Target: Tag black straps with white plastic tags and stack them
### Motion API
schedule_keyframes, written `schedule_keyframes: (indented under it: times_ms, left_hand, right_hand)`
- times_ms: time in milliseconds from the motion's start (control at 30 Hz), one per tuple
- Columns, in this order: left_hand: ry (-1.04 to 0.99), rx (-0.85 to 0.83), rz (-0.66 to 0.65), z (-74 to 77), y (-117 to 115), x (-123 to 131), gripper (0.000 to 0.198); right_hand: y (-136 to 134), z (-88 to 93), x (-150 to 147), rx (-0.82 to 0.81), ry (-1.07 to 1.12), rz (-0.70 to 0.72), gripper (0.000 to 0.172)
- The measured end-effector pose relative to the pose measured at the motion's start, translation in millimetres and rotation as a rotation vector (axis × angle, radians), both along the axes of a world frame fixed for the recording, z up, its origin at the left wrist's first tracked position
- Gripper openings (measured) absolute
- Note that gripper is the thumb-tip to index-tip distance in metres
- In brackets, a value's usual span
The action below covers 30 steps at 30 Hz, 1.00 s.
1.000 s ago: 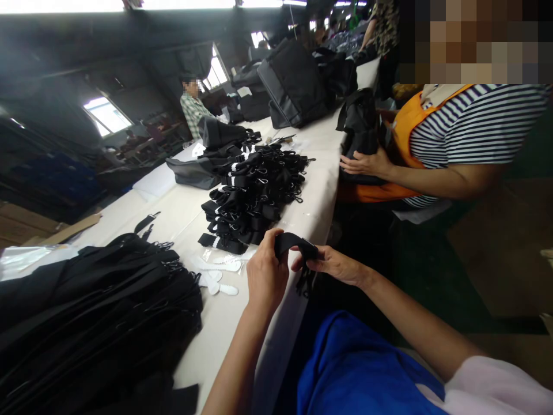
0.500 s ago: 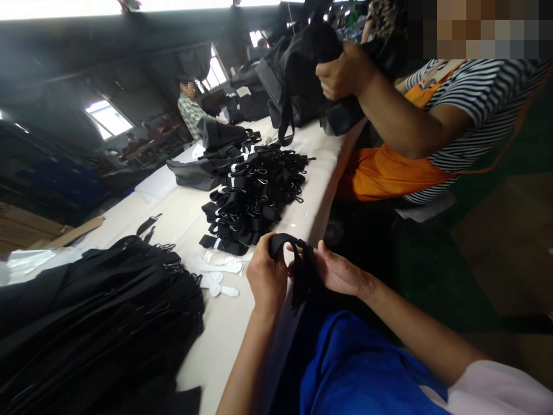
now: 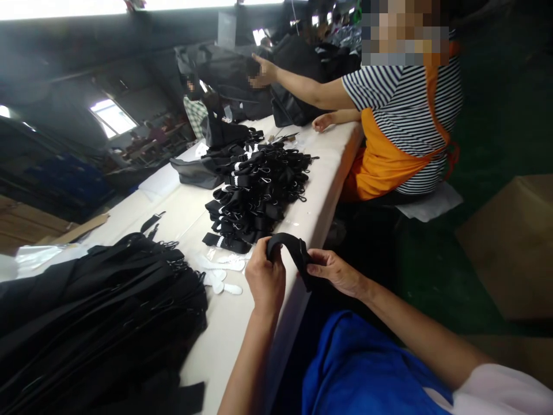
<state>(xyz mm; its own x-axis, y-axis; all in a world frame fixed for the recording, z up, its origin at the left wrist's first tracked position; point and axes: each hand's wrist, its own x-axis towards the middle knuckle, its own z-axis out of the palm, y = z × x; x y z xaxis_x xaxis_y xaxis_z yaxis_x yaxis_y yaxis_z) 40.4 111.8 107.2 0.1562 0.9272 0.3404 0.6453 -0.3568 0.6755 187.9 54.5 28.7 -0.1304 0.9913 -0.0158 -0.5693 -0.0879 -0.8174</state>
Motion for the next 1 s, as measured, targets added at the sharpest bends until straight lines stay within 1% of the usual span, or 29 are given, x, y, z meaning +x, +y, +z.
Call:
schedule_keyframes:
  times_ms: [33,167,267,367,433,500,533,600,700,767,800,867,933,1000]
  left_hand:
    - [-0.04,-0.06,-0.01,-1.3,2,-2,0.016]
    - [-0.139,-0.271,-0.127,-8.3,4,-4,0.043]
    - [-0.277,-0.428,-0.28,-15.8,-5,0,0.047]
    - [-0.529,-0.634,-0.389,-30.3,-17,5,0.048]
    - [-0.66,-0.794,-0.412,-42.7,-25,6,0.054]
    - [-0.755,-0.931,-0.458,-52.1,-32,6,0.062]
    - [-0.784,-0.95,-0.494,-54.3,-36,6,0.067]
    - [-0.75,-0.882,-0.588,-51.9,-43,7,0.068]
    - [-0.59,-0.701,-0.661,-36.7,-50,9,0.069]
    - [-0.553,-0.639,-0.677,-26.8,-52,11,0.068]
    - [-0.56,-0.613,-0.684,-23.8,-52,12,0.063]
    - [-0.56,-0.59,-0.705,-22.6,-52,11,0.053]
    - [-0.523,-0.622,-0.68,-26.1,-51,8,0.044]
    - [-0.46,-0.685,-0.622,-30.3,-50,3,0.033]
  right_hand:
    - [-2,2.6,0,0.012,0.011,0.004,0.03]
    - [-11,20.6,-2,0.063,0.115,0.013,0.029]
    - [-13,34.3,-9,0.076,0.185,-0.059,0.028]
    - [-10,40.0,-16,0.043,0.201,-0.13,0.027]
    - [-7,39.6,-20,-0.004,0.204,-0.177,0.027]
    - [-6,37.9,-24,-0.06,0.184,-0.252,0.028]
    - [-6,37.0,-25,-0.082,0.153,-0.303,0.029]
    - [-7,35.3,-30,-0.101,0.033,-0.433,0.031]
    - [-10,33.4,-37,-0.083,-0.2,-0.636,0.031]
    - [-10,31.8,-39,-0.043,-0.301,-0.731,0.027]
    - [-9,30.8,-38,-0.012,-0.344,-0.755,0.025]
    - [-6,28.3,-35,0.062,-0.442,-0.767,0.02]
    - [-2,25.5,-29,0.133,-0.559,-0.751,0.02]
    - [1,23.4,-22,0.165,-0.643,-0.731,0.022]
